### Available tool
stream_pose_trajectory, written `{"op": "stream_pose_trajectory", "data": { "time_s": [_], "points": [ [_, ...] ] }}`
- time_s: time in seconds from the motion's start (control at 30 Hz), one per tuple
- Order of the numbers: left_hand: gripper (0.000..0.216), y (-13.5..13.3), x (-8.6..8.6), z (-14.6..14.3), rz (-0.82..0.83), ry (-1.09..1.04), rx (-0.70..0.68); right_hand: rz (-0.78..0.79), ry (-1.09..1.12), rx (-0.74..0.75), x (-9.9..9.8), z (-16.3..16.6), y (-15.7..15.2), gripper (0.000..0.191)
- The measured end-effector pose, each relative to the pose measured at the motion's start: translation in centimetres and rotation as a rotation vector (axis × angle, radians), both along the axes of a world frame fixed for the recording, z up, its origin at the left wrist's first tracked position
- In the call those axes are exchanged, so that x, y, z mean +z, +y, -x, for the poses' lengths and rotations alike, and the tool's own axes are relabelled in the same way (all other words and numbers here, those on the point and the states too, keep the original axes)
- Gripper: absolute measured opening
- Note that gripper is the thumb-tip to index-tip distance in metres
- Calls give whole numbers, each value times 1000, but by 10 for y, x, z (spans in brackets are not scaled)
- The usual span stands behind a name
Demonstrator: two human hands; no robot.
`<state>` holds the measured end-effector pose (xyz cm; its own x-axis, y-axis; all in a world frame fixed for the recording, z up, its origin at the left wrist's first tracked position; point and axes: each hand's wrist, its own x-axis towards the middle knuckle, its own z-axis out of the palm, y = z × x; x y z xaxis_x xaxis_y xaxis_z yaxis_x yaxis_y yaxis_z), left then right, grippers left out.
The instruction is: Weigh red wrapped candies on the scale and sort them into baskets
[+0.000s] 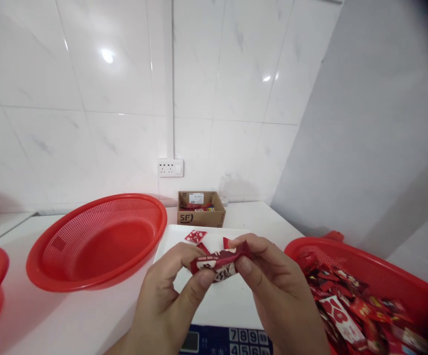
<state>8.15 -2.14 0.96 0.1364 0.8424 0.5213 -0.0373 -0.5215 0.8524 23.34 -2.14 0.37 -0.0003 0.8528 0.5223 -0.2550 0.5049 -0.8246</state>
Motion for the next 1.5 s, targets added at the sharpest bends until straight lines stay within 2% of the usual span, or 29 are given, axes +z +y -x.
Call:
{"op": "stream_pose_trajectory", "data": {
  "time_s": [0.07, 0.2, 0.33, 0.4, 0.57, 0.67, 0.77, 0.87, 1.0, 1.13, 1.23, 1.4, 1.5],
  "points": [
    [13, -1, -6, -1, 1, -45, 3, 55, 47, 15, -2, 1, 1, 8],
    [47, -4, -14, -4, 47, -117, 3, 137, 147, 119, -3, 7, 1, 8],
    [39, -3, -7, -3, -44, -64, -8, 221, 193, 221, -1, 12, 1, 21],
    [34, -2, -3, 0, -80, -66, -22, 218, 155, 228, 0, 13, -1, 28],
    [23, 1, -3, 6, -2, -133, -41, 63, -199, 28, 3, 7, -9, 28],
    [26, 3, -7, 7, 67, -185, -116, -36, -382, -39, 5, 1, -11, 40],
    [28, 4, -7, 6, 100, -211, -199, -86, -479, -118, 8, -2, -12, 41],
    [29, 4, -6, 5, 116, -198, -220, -124, -489, -180, 10, 0, -13, 38],
    [36, 4, -4, 5, 48, -179, -180, -173, -466, -211, 12, 2, -15, 31],
    [28, 3, -3, 4, -1, -155, -140, -229, -458, -227, 12, 3, -15, 28],
    [24, 2, -3, 4, -5, -149, -136, -215, -439, -234, 13, 4, -16, 28],
    [28, 0, -8, 6, 40, -171, -161, -133, -433, -215, 11, 3, -20, 41],
    [29, -2, -8, 5, 105, -82, -120, -143, -431, -223, 10, 0, -19, 49]
  ]
}}
